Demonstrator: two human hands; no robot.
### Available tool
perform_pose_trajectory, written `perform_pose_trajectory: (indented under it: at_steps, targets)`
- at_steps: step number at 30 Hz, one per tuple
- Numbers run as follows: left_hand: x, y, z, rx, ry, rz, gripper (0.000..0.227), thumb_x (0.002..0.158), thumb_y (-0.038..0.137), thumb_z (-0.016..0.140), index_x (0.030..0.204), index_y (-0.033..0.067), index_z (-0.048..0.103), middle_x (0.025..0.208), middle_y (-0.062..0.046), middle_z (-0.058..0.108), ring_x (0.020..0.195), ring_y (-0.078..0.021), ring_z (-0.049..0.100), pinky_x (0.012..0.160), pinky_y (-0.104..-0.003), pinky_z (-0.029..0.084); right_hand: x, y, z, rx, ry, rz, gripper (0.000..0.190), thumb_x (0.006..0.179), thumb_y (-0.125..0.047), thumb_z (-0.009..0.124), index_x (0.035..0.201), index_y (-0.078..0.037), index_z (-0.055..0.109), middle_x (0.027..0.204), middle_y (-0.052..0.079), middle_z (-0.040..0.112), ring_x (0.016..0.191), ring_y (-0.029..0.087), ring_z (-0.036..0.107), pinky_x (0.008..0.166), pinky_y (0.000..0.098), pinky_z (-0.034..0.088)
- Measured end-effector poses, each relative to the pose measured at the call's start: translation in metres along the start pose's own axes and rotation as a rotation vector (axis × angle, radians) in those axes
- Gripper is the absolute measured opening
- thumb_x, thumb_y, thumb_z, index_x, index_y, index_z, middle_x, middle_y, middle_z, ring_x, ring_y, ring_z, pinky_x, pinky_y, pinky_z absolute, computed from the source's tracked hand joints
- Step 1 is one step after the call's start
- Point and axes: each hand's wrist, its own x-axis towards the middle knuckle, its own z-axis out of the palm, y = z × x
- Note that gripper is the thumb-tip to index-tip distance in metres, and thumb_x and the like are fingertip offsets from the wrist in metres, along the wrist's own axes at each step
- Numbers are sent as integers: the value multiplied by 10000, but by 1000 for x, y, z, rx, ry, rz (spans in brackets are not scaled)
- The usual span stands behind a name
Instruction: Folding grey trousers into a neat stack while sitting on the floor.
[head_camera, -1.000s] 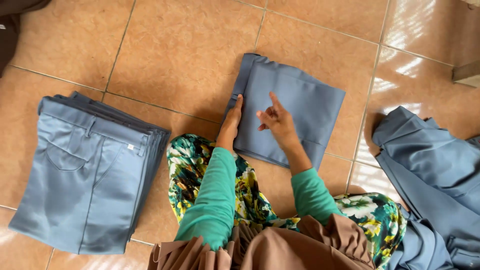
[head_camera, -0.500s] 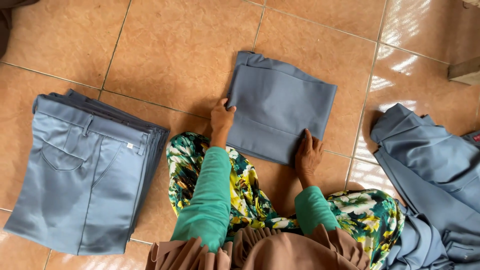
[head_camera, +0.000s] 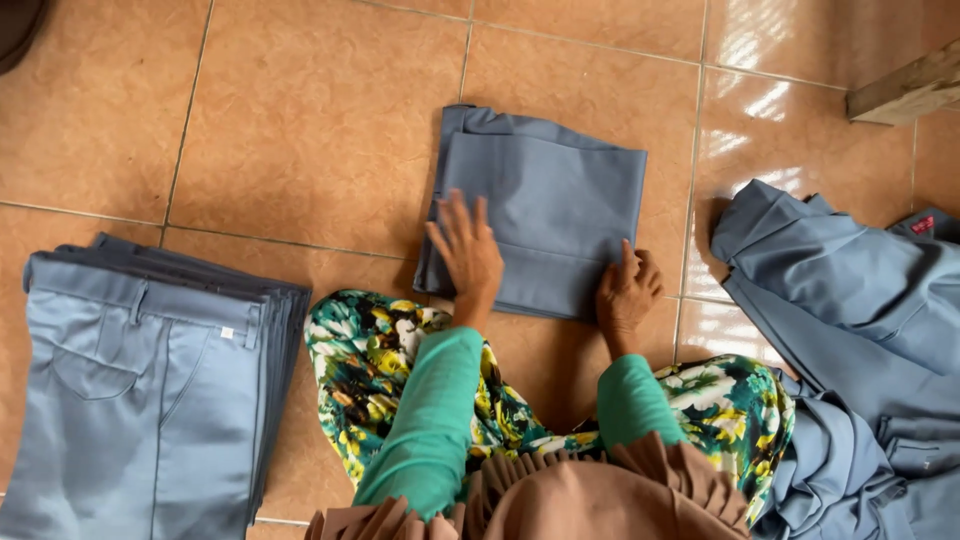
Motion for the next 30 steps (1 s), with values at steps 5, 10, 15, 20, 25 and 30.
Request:
perform_pose_trajectory:
  at_steps: [5,10,15,20,25,30]
  targets:
    - [-29,36,55,-51,-267,291,498,1051,256,468,1537,157,427,1661,-116,298,1540,-314,258,1257,-547,140,20,-86,9,243,-141,-141,518,1008,-212,547,1522,-259,495,1582,68,443,1467,270,387,1150,424,276]
    - [-6,4,44,14,-418,277,597,1027,487,425,1589,309,328,1689,-27,247,1565,-263,193,1265,-549,81,28,-71,29,106,-356,-203,541,1096,-539,330,1580,-316,423,1651,-11,387,1552,183,266,1251,473,112]
    - [9,-32,40,164,-245,-172,538,1095,457,313,1604,285,290,1690,-89,202,1555,-362,131,1182,-683,63,46,-11,29,152,-625,326,586,1124,-497,268,1657,-258,228,1719,58,196,1582,286,139,1223,649,96]
    - [39,24,53,62,-181,-20,594,1061,407,431,1599,178,327,1677,-175,216,1539,-434,163,1182,-705,85,70,-41,65,4,-414,123,587,1118,-469,353,1649,-228,280,1724,61,175,1586,291,58,1222,574,0]
    - [74,48,88,44,-464,227,535,1096,406,275,1614,270,276,1696,-35,232,1577,-294,129,1240,-628,42,111,-77,95,167,-610,-62,566,1122,-444,298,1656,-277,214,1731,-15,133,1595,239,40,1261,541,42]
    - [113,18,81,106,-586,169,549,1077,535,262,1610,410,230,1719,49,141,1578,-304,123,1238,-633,76,141,-23,102,55,-654,-27,597,1115,-485,309,1651,-227,256,1717,52,215,1587,267,124,1222,594,134]
